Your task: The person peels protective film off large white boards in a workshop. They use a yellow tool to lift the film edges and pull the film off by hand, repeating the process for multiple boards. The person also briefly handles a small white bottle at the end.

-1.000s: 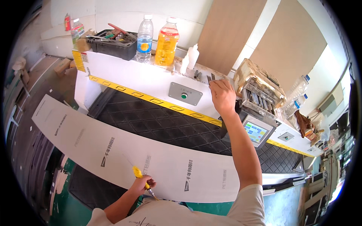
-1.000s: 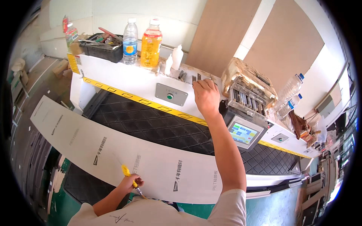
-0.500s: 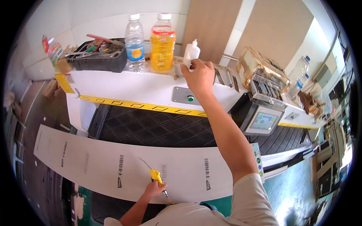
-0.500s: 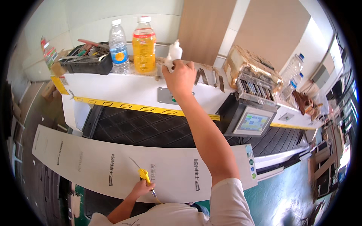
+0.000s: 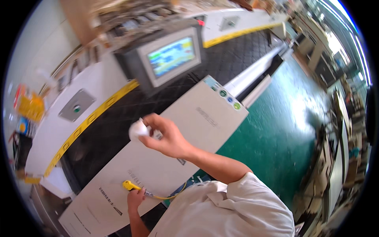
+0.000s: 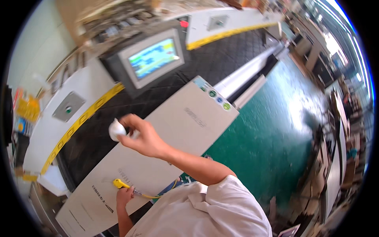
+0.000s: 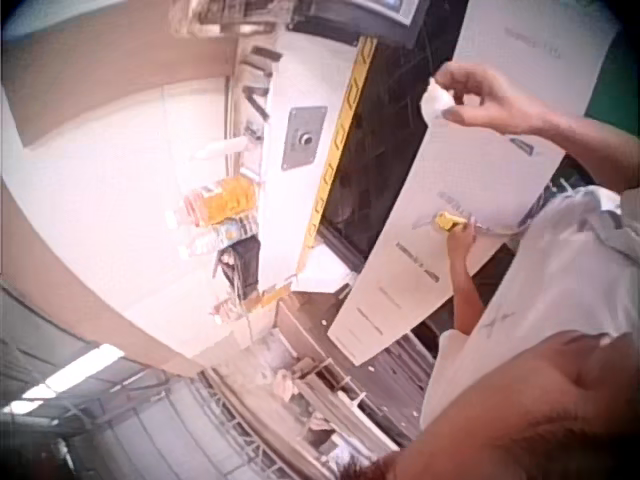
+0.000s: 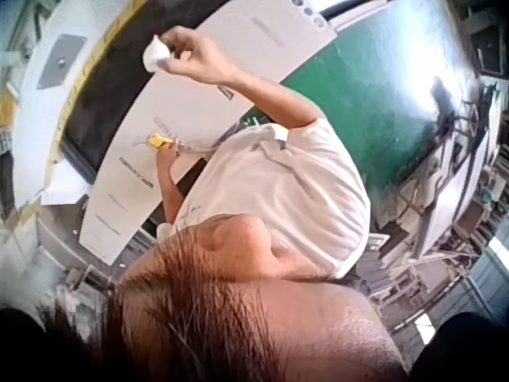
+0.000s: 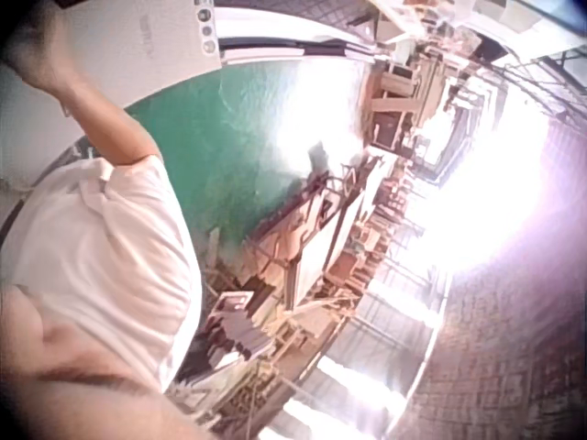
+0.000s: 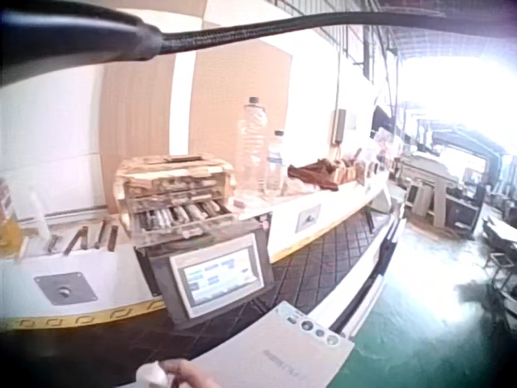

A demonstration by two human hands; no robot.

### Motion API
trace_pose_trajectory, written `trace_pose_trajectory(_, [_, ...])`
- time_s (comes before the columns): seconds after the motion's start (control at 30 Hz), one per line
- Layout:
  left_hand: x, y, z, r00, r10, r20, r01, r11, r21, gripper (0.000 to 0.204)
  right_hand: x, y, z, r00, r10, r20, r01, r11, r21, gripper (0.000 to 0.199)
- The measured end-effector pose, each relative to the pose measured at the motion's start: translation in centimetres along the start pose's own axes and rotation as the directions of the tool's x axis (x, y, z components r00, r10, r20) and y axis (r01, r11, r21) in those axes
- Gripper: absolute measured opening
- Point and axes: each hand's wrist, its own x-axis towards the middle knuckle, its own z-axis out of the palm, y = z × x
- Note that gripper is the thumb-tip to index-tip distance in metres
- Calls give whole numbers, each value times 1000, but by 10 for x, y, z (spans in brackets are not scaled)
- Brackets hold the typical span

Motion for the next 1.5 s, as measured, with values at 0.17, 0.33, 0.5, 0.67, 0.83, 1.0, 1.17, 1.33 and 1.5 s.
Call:
trace_pose_trajectory(0.17, [-4, 84, -15, 973, -196, 119, 182, 976, 121, 46, -122, 66, -140, 960, 219, -174, -179, 958, 223, 32])
trace_pose_trajectory(0.33, [25, 235, 30, 994, 97, 51, -110, 891, 440, 45, -221, 104, -267, 848, 490, -204, -392, 837, 383, 35])
trace_pose_trajectory(0.5, [48, 493, 188, 873, 472, 122, -487, 840, 240, 32, -289, 131, -381, 779, 587, -222, -507, 797, 328, 43])
trace_pose_trajectory(0.67, [102, 672, 323, 169, 893, 417, -974, 86, 210, 27, -358, 149, -452, 615, 686, -390, -565, 727, 389, 38])
trace_pose_trajectory(0.83, [174, 728, 365, 358, 279, 891, -904, 342, 256, 33, -404, 169, -476, 544, 730, -413, -537, 681, 497, 40])
trace_pose_trajectory(1.0, [186, 728, 376, 369, 222, 903, -858, 456, 239, 32, -405, 186, -488, 496, 760, -419, -557, 649, 518, 38])
trace_pose_trajectory(1.17, [180, 720, 377, 470, 229, 852, -823, 462, 330, 26, -393, 213, -491, 486, 764, -425, -541, 645, 540, 37])
trace_pose_trajectory(1.33, [168, 715, 376, 538, 317, 781, -784, 528, 326, 22, -377, 233, -480, 487, 742, -461, -575, 669, 471, 34])
trace_pose_trajectory(1.5, [170, 696, 379, 389, 520, 761, -912, 337, 236, 20, -338, 239, -481, 554, 651, -519, -627, 736, 254, 32])
